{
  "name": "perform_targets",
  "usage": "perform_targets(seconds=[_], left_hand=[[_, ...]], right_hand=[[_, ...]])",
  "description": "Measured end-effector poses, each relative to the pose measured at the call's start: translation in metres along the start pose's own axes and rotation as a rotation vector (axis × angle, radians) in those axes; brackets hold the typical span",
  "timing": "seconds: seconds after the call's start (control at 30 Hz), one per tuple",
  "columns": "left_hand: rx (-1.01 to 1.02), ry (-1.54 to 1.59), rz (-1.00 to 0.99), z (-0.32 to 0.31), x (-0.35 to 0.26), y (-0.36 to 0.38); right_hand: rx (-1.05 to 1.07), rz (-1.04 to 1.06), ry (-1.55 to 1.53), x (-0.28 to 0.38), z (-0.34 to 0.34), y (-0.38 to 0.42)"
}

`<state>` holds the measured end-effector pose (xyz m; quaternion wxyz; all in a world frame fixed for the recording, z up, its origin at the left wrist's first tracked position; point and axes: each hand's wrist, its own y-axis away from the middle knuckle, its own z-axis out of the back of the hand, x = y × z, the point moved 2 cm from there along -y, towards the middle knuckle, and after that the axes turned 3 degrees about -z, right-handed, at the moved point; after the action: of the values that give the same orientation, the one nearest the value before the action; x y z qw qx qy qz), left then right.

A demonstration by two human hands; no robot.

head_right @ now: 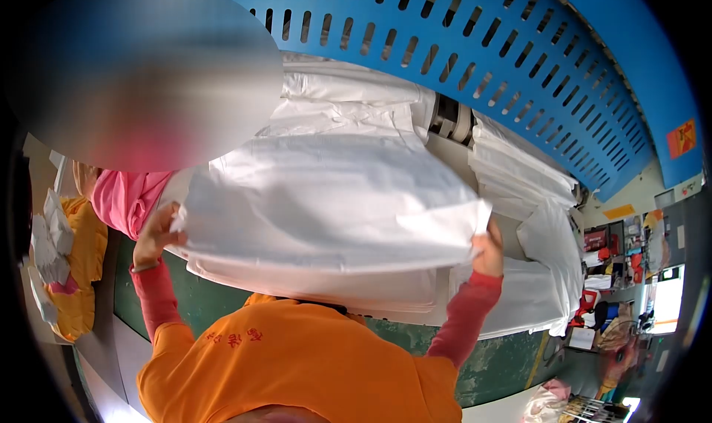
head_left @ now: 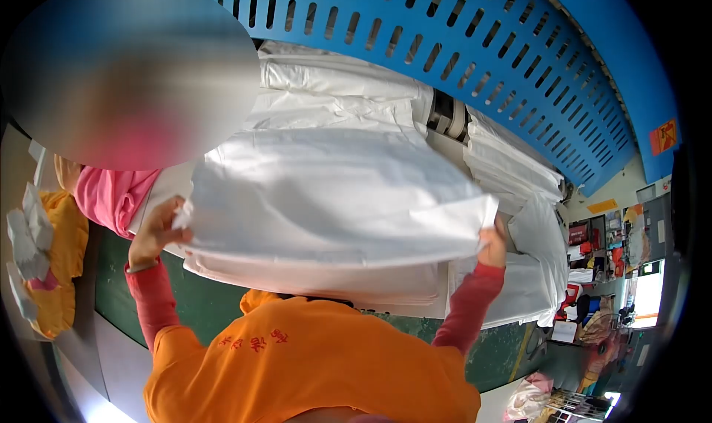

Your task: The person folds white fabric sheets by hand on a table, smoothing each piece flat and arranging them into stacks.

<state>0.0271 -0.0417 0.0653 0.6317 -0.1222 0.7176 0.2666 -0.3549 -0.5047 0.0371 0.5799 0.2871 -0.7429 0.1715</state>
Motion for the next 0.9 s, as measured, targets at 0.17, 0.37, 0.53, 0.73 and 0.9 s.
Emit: perform_targets(seconds=[0.17,0.37,0.53,0.73,0.9], left_hand=[[0.050,0.041,-0.142,-0.001,-0.008,0.018],[-0.141,-0.356,-0.352,0.007,-0.035,0.009],[-0.377,-0.014,-0.551,0.017,-0.066,-0.047],[-0.115,0.169,0.065,0.095,0.054,-0.211],[-0.068,0.284,0.146,0.087,0.148,-0.195]], right_hand=[[0.065,-0.070,0.161,0.017,0.001,0.051],[0.067,-0.036,0.465,0.041,-0.024,0.042],[0.010,0.153,0.321,0.049,-0.036,-0.051],[-0.159,-0.111,0.095,-0.031,-0.075,-0.172],[0.353,-0.543,-0.378,-0.120,-0.043,-0.125]])
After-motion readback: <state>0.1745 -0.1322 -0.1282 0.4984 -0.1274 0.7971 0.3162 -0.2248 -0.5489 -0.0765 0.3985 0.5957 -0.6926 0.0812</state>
